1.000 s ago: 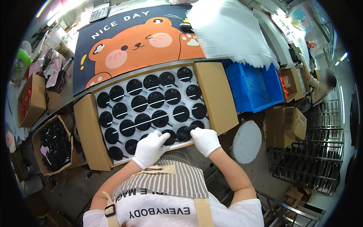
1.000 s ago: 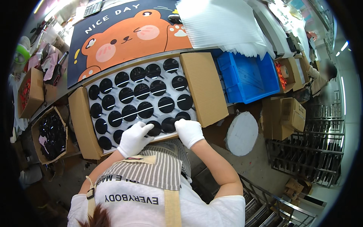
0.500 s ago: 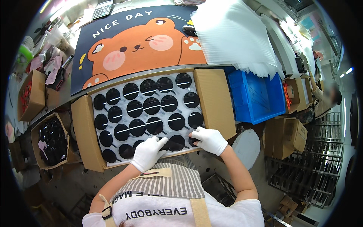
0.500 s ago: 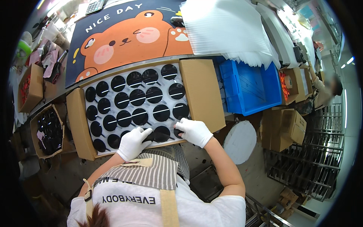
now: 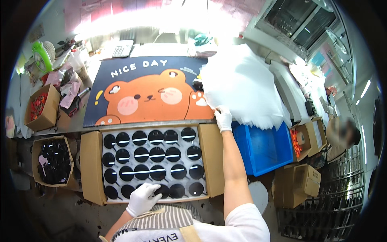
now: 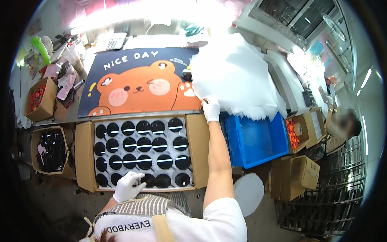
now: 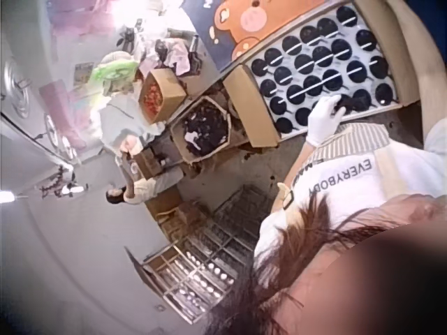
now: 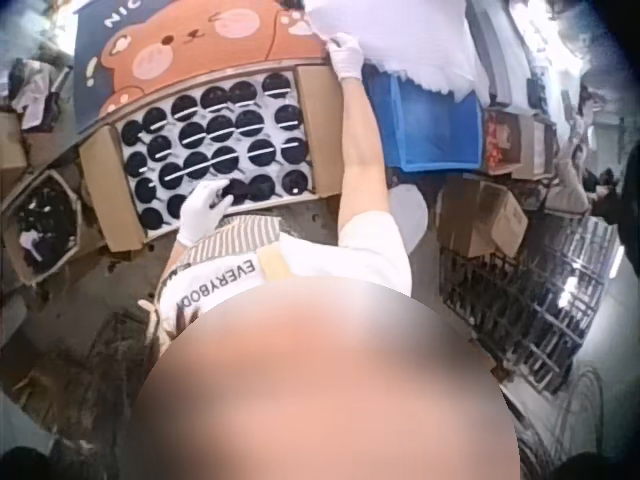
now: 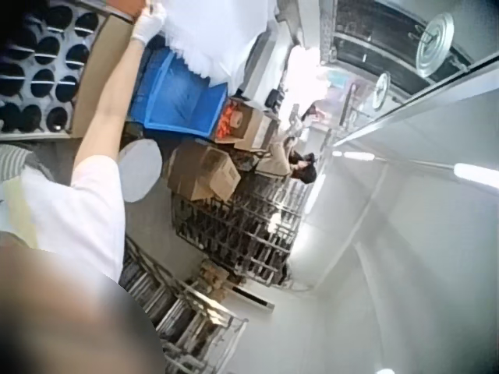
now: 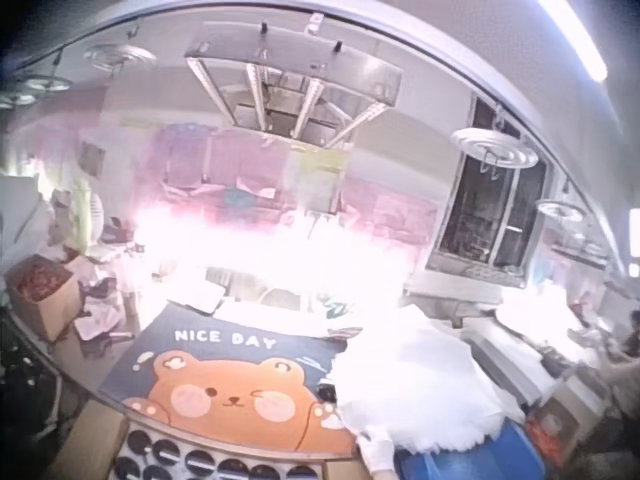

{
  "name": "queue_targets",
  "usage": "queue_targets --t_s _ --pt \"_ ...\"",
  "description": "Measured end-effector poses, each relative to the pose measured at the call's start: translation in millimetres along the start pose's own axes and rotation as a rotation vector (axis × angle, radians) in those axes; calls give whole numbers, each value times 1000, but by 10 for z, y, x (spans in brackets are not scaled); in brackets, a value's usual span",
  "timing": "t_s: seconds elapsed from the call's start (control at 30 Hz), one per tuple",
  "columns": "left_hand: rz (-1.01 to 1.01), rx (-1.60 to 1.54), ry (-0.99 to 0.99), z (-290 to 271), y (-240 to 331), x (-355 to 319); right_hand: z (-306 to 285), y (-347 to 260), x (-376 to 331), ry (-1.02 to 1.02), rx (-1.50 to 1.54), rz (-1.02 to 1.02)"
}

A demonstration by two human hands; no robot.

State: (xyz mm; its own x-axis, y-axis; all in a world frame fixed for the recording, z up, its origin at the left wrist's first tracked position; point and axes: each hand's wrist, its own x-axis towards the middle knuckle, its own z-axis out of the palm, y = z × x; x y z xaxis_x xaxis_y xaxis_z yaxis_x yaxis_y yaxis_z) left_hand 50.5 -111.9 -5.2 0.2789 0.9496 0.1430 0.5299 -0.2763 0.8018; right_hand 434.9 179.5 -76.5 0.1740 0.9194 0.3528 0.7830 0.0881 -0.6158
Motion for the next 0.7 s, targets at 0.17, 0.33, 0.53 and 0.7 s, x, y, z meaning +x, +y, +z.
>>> queue_targets --t_s 0.17,0.33,0.53,0.7 --pt "-130 -59 83 -98 -75 -184 -116 7 140 -110 293 140" --pt "-33 -66 67 -92 -49 -121 -395 27 283 -214 259 85" --pt "-168 -238 166 -228 -168 -198 -538 -115 492 103 91 -172" --pt "-315 -442 -18 -318 -450 219 -349 -1462 -610 -850 512 -257"
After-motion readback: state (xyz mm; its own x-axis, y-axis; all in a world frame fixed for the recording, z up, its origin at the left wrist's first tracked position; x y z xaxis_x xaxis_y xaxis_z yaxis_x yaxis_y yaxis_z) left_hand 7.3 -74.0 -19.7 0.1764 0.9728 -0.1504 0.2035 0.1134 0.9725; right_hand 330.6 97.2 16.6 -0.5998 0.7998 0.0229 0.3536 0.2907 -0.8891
